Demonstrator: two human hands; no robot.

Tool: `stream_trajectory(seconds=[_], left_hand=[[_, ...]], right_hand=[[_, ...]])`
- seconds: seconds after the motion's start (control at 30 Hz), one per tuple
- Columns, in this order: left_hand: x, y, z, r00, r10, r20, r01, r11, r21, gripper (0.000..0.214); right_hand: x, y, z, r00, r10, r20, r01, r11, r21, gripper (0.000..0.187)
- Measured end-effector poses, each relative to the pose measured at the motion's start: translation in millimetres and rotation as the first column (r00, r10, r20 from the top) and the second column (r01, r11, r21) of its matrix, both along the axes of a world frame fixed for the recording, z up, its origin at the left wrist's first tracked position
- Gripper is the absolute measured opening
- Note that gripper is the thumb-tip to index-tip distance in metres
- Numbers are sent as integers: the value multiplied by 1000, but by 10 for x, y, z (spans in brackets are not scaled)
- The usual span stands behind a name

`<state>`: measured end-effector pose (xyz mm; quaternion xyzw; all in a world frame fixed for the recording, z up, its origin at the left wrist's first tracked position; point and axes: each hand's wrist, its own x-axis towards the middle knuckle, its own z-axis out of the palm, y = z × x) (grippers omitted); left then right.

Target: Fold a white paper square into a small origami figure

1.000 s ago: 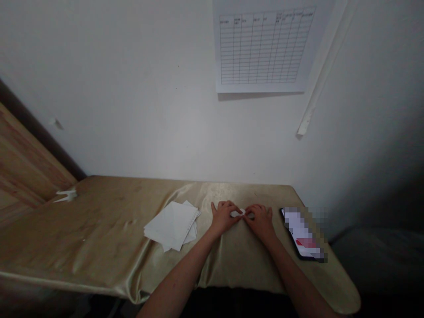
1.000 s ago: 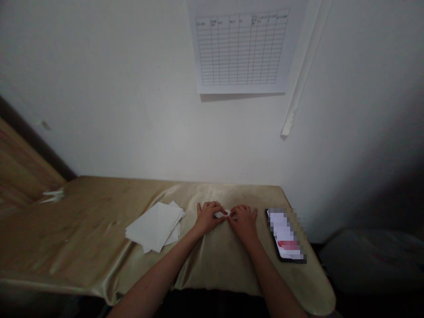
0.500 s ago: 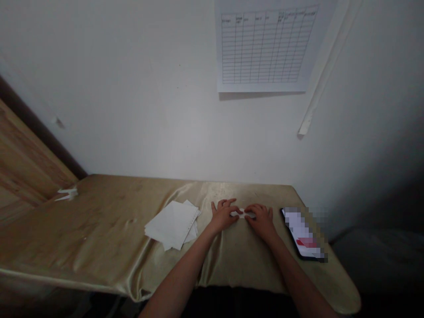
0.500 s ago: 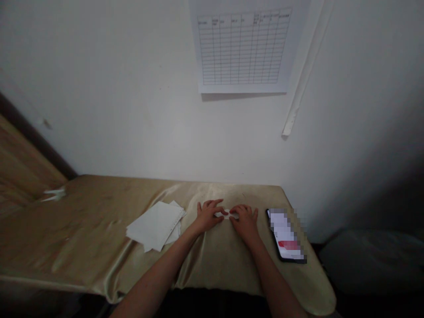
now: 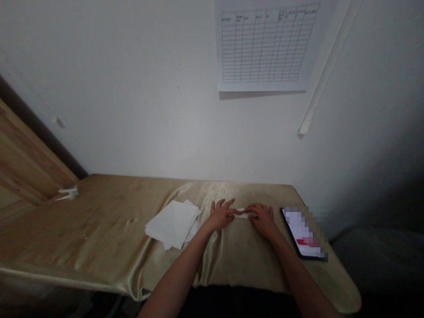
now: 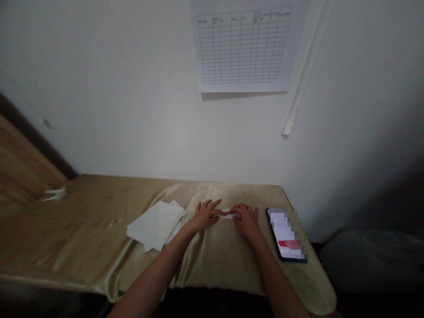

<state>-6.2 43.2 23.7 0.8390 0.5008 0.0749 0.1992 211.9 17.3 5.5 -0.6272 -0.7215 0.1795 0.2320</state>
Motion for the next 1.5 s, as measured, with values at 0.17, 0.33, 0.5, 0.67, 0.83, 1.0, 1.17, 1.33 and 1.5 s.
stream_trajectory(seconds=[0.17,0.33,0.5,0.67,0.83,1.0,1.17,1.33,1.5], left_hand=[[-5,6,-33,1000,8,-14,-8,1000,10,40],[3,6,-77,1000,16,-23,-15,999,36,40],[9,-14,-74,999,31,-17,-30,998,59,40],[60,-45,-47,998,67,14,-68,996,61,30],[164,-91,-59,987,146,61,-153,980,125,26],[230,-118,-80,984,158,84,-170,971,168,23],[269,-130,-71,978,181,103,-196,966,166,23],[300,-129,-71,975,190,119,-208,963,169,21],[297,-119,-71,972,196,130,-214,966,145,21]], right_hand=[[37,3,25,1000,26,-2,-26,1000,-15,41],[65,-1,45,998,55,-6,-55,998,-29,46],[96,8,33,997,72,-4,-72,996,-48,52],[131,3,11,996,88,-28,-89,995,-52,63],[102,-12,7,998,56,-21,-56,998,-11,45],[34,-7,-5,999,13,50,-16,998,53,28],[-43,-9,-9,997,-23,78,16,997,81,23],[-95,-20,-14,996,-46,70,39,994,100,22],[-80,-13,-14,996,-29,82,24,998,62,23]])
